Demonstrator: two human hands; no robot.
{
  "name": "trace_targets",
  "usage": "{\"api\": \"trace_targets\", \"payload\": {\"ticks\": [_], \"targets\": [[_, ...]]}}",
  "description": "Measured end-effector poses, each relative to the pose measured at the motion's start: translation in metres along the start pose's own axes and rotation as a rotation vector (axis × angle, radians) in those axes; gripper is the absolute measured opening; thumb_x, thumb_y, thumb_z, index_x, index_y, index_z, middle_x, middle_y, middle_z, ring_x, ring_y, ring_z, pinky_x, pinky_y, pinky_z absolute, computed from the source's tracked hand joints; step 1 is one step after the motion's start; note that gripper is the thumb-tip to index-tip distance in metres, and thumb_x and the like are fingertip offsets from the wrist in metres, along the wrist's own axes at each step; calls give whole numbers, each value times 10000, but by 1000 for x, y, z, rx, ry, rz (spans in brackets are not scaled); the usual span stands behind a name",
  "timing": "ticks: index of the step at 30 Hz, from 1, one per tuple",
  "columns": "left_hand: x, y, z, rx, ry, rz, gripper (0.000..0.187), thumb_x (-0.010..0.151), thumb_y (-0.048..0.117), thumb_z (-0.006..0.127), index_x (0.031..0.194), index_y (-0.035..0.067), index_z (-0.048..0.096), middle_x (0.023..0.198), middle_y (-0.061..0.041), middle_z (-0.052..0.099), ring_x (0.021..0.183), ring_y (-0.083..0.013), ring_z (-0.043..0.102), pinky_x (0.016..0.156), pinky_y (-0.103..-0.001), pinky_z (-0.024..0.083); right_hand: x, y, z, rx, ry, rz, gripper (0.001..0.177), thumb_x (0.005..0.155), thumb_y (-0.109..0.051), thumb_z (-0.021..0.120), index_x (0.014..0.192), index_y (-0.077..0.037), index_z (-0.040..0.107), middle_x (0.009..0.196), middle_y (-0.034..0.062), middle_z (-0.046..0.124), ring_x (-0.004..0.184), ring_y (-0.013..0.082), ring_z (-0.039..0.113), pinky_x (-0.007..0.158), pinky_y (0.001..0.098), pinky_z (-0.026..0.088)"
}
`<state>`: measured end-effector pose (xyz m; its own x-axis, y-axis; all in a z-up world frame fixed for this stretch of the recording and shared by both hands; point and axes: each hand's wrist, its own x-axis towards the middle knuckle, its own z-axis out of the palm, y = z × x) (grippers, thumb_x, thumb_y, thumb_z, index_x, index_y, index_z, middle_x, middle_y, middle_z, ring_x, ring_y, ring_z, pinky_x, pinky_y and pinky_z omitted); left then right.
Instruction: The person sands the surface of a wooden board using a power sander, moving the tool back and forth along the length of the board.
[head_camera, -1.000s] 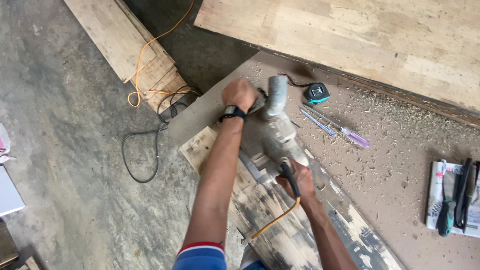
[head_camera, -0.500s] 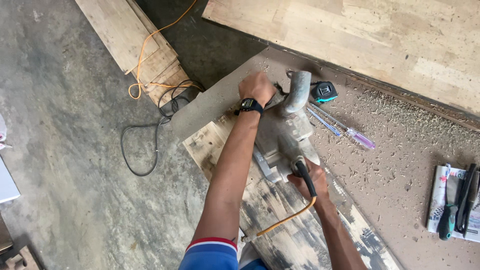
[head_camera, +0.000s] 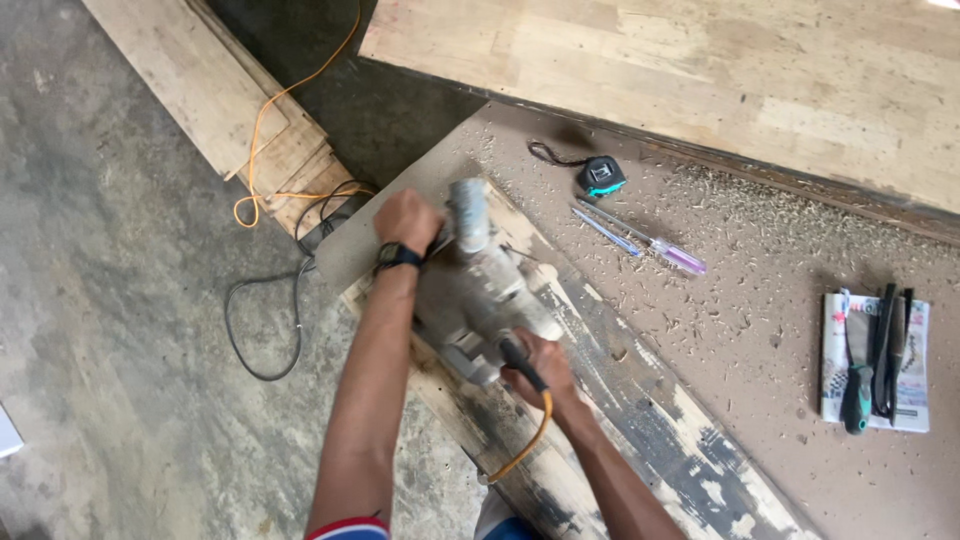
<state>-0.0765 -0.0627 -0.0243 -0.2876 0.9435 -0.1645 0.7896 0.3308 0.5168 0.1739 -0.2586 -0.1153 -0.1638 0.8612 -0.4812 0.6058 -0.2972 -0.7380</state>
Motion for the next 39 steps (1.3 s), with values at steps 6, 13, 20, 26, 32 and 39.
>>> {"api": "trace_targets", "payload": {"ticks": [6,13,20,26,32,39], "targets": [[-18,-17,-26,96,-23,-49,346,822,254,628,625,-28,663,562,-186,624,642,-341,691,644,-357,486,-11,-6,37,-60,-55,-45,340,628,-256,778,950,-235,674,792,69,748,855,349,760,776,473,596],[-22,-77,-17,260,19,-96,304,867,306,593,870,98,815,831,-143,770,872,-399,742,745,-525,598,-43,-57,37,-85,-140,29,378,867,-290,521,1207,-304,685,1037,196,748,1073,446,704,943,556,577],[-43,-97,-35,355,-13,-85,363,880,236,513,924,8,792,912,-261,749,967,-498,708,824,-604,576,-64,-89,29,-39,-199,-44,397,890,-208,471,1225,-270,676,1025,285,720,1033,532,679,934,606,558],[-57,-105,-42,292,-4,-218,373,888,264,503,962,69,813,919,-230,767,995,-485,711,842,-573,570,-62,-71,47,7,-182,-129,397,844,-155,561,1214,-213,693,997,280,728,1001,548,682,870,654,562],[-40,-128,-29,257,9,-230,388,890,299,511,935,63,816,913,-242,758,1006,-491,702,831,-571,562,-54,-66,43,-34,-205,-124,418,854,-167,546,1246,-228,678,1027,307,713,1032,550,670,903,649,547],[-19,-60,-25,256,6,-248,405,900,241,473,949,-4,792,906,-261,750,998,-470,717,850,-544,569,-51,-94,-4,-108,-203,-61,445,930,-212,461,1322,-301,653,1086,259,726,1068,504,683,971,586,552]]}}
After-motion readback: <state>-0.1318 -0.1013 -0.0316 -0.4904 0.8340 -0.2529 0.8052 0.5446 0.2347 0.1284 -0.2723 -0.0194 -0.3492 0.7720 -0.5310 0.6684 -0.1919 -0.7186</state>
